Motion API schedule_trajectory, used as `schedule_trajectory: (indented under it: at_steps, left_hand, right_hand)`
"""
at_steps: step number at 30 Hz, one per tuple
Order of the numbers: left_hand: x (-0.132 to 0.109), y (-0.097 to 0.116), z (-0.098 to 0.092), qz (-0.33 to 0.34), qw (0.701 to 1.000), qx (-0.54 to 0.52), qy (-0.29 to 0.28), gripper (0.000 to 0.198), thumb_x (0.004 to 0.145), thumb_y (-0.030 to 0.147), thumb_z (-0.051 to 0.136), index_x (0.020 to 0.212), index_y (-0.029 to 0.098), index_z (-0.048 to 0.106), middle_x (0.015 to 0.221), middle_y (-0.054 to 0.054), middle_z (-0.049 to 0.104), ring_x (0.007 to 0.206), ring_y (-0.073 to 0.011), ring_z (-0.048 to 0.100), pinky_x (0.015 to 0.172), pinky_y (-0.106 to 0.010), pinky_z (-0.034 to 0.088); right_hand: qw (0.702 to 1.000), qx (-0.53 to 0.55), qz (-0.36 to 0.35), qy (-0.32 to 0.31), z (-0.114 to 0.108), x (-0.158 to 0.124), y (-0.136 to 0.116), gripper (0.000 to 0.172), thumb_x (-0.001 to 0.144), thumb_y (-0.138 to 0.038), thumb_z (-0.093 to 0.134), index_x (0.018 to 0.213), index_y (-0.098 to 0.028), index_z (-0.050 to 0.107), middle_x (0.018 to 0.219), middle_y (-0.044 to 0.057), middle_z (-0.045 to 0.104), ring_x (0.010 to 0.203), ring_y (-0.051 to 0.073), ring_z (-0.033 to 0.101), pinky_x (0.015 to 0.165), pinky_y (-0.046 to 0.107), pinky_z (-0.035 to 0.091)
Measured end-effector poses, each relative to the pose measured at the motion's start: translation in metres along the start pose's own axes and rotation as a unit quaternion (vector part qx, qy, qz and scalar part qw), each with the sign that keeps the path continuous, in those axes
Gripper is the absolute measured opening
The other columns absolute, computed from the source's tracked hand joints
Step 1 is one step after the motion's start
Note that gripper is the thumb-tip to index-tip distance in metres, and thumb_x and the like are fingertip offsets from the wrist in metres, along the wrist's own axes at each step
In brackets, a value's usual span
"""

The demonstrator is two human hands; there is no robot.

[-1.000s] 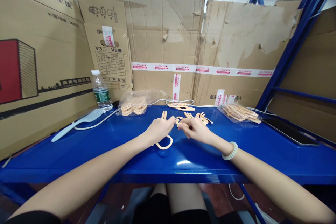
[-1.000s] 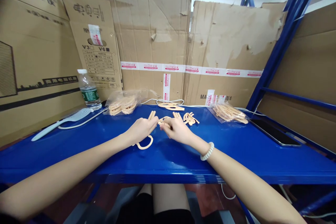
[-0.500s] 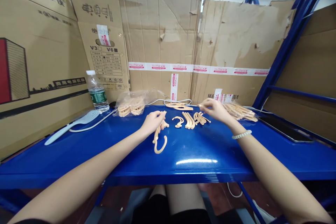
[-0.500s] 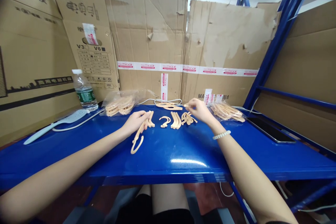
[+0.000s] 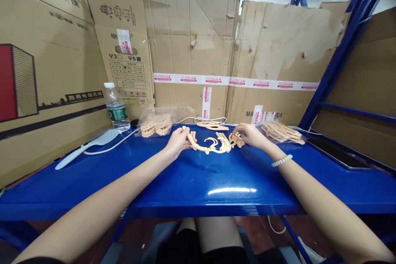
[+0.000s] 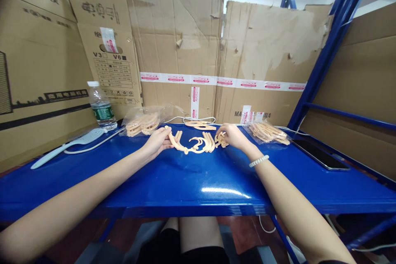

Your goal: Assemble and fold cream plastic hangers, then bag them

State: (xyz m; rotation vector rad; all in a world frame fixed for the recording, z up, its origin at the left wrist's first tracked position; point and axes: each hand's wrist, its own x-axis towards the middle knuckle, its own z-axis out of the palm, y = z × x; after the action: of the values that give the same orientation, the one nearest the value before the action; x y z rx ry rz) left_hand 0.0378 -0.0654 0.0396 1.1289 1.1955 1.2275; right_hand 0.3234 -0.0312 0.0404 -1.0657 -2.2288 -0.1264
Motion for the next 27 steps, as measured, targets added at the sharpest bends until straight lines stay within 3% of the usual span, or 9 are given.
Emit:
schedule_trajectory:
  at_steps: [3, 5, 9, 11, 16, 20, 22, 24, 27]
  left_hand:
    - [-0.001, 0.0, 0.0, 0.019, 0.999, -0.028, 0.014, 0.017, 0.1, 0.025, 0.044, 0.086, 0.016, 0.047, 0.062, -0.001, 0.065, 0.052, -0.0144, 0.067, 0.05, -0.021, 0.053]
    - [0.0, -0.001, 0.0, 0.03, 0.999, -0.04, 0.022, 0.018, 0.099, 0.024, 0.045, 0.083, 0.017, 0.044, 0.06, -0.003, 0.065, 0.051, -0.0159, 0.068, 0.051, -0.022, 0.053]
    - [0.002, -0.006, 0.001, 0.039, 0.998, -0.05, 0.029, 0.016, 0.099, 0.023, 0.044, 0.084, 0.017, 0.043, 0.062, -0.004, 0.066, 0.053, -0.017, 0.07, 0.055, -0.026, 0.057]
    - [0.003, -0.007, 0.001, 0.041, 0.997, -0.052, 0.029, 0.016, 0.1, 0.022, 0.041, 0.084, 0.018, 0.042, 0.065, -0.004, 0.066, 0.056, -0.0165, 0.07, 0.059, -0.027, 0.058]
    - [0.008, -0.014, 0.0, 0.062, 0.998, -0.027, 0.011, 0.019, 0.097, 0.027, 0.046, 0.082, 0.019, 0.039, 0.07, -0.005, 0.065, 0.065, -0.0193, 0.072, 0.064, -0.032, 0.06]
    - [0.011, -0.02, 0.0, 0.138, 0.989, 0.05, 0.015, 0.011, 0.096, 0.029, 0.043, 0.094, 0.018, 0.041, 0.09, -0.012, 0.066, 0.075, -0.0225, 0.072, 0.069, -0.04, 0.059]
    - [0.01, -0.02, -0.003, 0.213, 0.971, 0.105, 0.033, 0.021, 0.095, 0.027, 0.044, 0.112, 0.018, 0.039, 0.116, -0.018, 0.06, 0.096, -0.0253, 0.068, 0.083, -0.047, 0.056]
    - [0.005, -0.015, -0.005, 0.304, 0.937, 0.17, 0.029, 0.041, 0.089, 0.025, 0.053, 0.126, 0.021, 0.036, 0.137, -0.017, 0.045, 0.122, -0.0275, 0.053, 0.101, -0.05, 0.043]
    - [-0.005, -0.008, -0.007, 0.411, 0.866, 0.279, -0.061, 0.044, 0.079, 0.021, 0.064, 0.121, 0.024, 0.05, 0.133, -0.008, 0.052, 0.13, -0.026, 0.043, 0.113, -0.045, 0.028]
  right_hand:
    - [0.997, 0.009, -0.031, 0.063, 0.008, -0.003, -0.033, 0.039, 0.072, -0.001, 0.044, 0.095, -0.019, 0.07, 0.096, 0.008, 0.07, 0.091, 0.021, 0.066, 0.082, 0.035, 0.052]
    - [0.99, 0.02, -0.103, 0.096, 0.016, -0.006, -0.056, 0.03, 0.081, -0.008, 0.047, 0.1, -0.02, 0.067, 0.098, 0.008, 0.069, 0.094, 0.021, 0.064, 0.088, 0.038, 0.05]
    - [0.963, -0.067, -0.232, 0.122, 0.024, -0.012, -0.084, 0.024, 0.087, -0.019, 0.053, 0.109, -0.022, 0.063, 0.112, 0.009, 0.068, 0.113, 0.025, 0.058, 0.108, 0.053, 0.031]
    - [0.964, -0.089, -0.222, 0.115, 0.024, -0.013, -0.088, 0.023, 0.09, -0.023, 0.052, 0.111, -0.023, 0.062, 0.112, 0.009, 0.068, 0.112, 0.025, 0.059, 0.109, 0.054, 0.027]
    - [0.976, -0.136, -0.167, 0.04, 0.031, -0.014, -0.089, 0.021, 0.094, -0.037, 0.052, 0.1, -0.022, 0.065, 0.086, 0.006, 0.071, 0.085, 0.021, 0.063, 0.102, 0.049, 0.026]
    - [0.976, -0.154, -0.148, 0.044, 0.035, -0.014, -0.089, 0.022, 0.095, -0.032, 0.05, 0.086, -0.019, 0.066, 0.076, 0.005, 0.068, 0.075, 0.018, 0.059, 0.088, 0.04, 0.029]
    - [0.976, -0.156, -0.141, 0.049, 0.035, -0.015, -0.09, 0.023, 0.094, -0.032, 0.05, 0.084, -0.019, 0.066, 0.072, 0.005, 0.067, 0.07, 0.017, 0.056, 0.084, 0.038, 0.028]
    - [0.977, -0.155, -0.137, 0.053, 0.034, -0.016, -0.09, 0.024, 0.094, -0.033, 0.051, 0.082, -0.019, 0.066, 0.071, 0.004, 0.066, 0.068, 0.016, 0.054, 0.082, 0.037, 0.027]
    - [0.976, -0.154, -0.144, 0.061, 0.035, -0.016, -0.09, 0.025, 0.094, -0.033, 0.052, 0.081, -0.019, 0.067, 0.071, 0.004, 0.067, 0.068, 0.016, 0.054, 0.082, 0.036, 0.025]
